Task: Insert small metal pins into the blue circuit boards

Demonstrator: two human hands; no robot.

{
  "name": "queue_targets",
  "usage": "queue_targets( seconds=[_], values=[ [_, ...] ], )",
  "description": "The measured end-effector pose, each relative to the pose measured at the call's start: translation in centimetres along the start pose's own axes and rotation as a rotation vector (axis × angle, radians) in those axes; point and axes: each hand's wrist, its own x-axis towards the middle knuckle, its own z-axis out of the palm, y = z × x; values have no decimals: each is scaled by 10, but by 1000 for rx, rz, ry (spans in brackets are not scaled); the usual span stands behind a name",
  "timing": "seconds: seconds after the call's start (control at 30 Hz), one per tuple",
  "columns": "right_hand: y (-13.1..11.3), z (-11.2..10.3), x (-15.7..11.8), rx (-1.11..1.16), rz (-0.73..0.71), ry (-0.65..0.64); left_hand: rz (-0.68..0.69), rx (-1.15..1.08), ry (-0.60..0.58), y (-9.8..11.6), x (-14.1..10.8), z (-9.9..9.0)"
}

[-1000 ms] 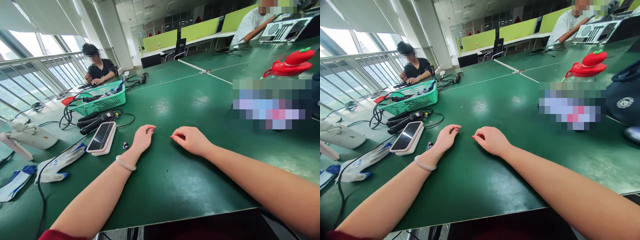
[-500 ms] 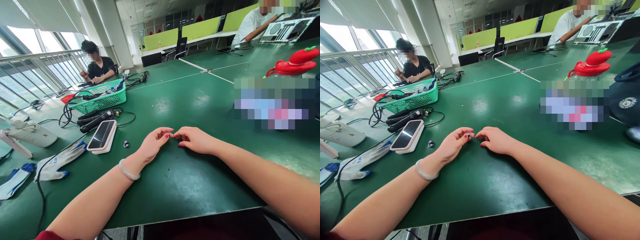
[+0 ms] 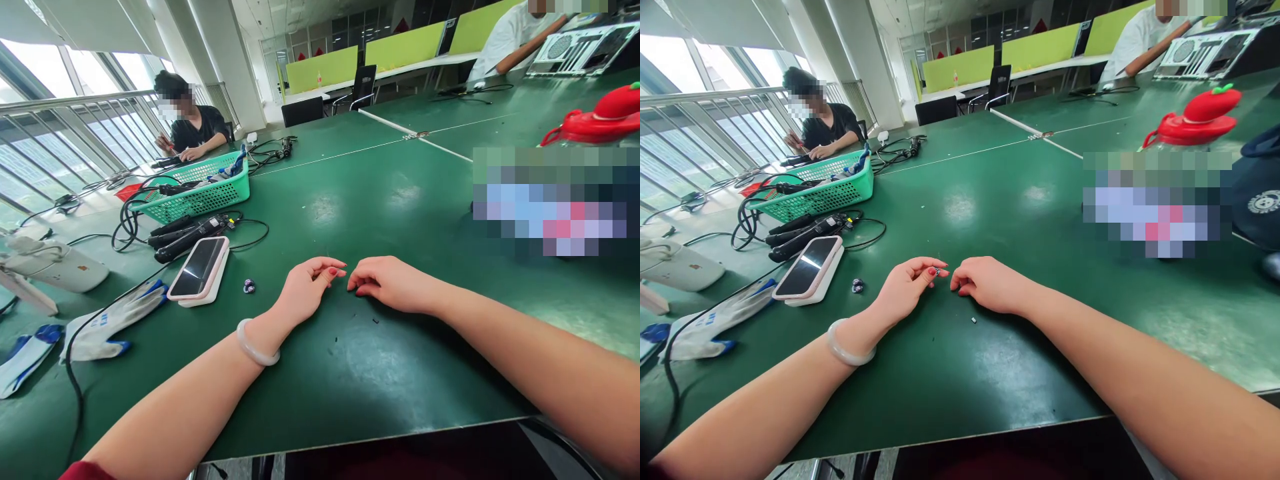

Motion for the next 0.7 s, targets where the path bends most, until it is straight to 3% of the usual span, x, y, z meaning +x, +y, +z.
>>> queue_targets(
  seconds=[0.2,0.37,0.7],
  values=[
    [0,-3,0,289,118,188,-33,-101,-19,-2,1,0],
    [-4,-2,3,665,197,216,-11,-214,-44,-2,1,2],
    [-6,8,5,603,203,279,112,176,31,4,-5,0]
  ],
)
